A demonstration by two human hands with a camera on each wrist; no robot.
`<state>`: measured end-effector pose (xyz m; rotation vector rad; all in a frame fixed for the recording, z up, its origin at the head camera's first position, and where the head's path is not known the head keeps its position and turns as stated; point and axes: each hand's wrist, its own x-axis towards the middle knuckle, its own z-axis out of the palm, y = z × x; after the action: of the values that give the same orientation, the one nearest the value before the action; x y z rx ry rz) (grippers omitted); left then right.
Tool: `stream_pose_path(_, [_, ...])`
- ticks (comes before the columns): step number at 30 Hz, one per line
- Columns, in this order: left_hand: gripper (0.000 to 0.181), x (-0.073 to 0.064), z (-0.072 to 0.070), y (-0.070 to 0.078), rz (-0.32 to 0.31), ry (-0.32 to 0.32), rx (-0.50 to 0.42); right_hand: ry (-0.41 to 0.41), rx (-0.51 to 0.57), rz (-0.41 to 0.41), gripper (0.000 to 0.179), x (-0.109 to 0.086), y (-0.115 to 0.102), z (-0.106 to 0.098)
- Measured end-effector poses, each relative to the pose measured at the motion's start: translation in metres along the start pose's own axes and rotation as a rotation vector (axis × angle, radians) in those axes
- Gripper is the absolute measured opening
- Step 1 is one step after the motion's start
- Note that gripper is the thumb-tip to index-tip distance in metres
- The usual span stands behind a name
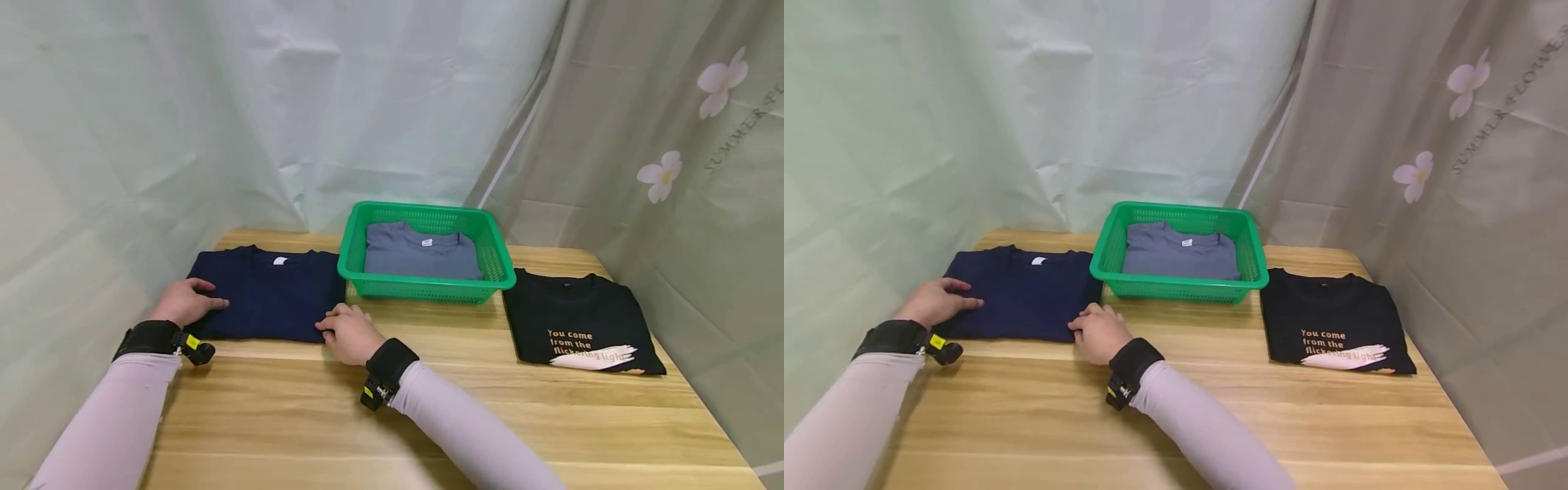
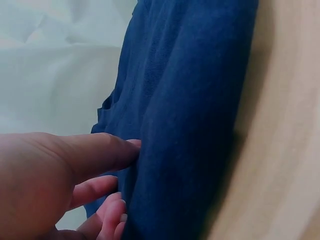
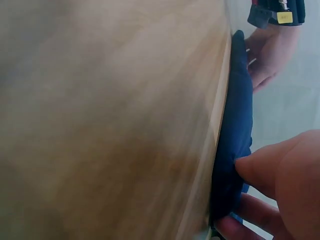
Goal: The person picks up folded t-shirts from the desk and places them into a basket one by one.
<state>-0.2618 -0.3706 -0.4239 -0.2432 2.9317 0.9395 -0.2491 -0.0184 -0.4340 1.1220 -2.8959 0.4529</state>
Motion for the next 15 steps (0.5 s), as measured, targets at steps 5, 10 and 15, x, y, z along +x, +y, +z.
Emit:
stream_pose_path(5, [0.064, -0.013, 0.005, 0.001, 0.002, 0.019, -0.007, -0.002, -0.024, -0.018, 0.027, -0.011, -0.001, 0.001])
stream_pose_path(10, [0.063, -0.025, 0.011, 0.000, 0.025, 0.044, -0.014, 0.009, -0.046, -0.041, 0.030, -0.020, -0.005, 0.002])
stream_pose_path(15, [0.064, -0.039, 0.015, 0.001, 0.020, 0.054, -0.011, 0.034, -0.073, -0.083, 0.030, -0.030, -0.005, 0.007])
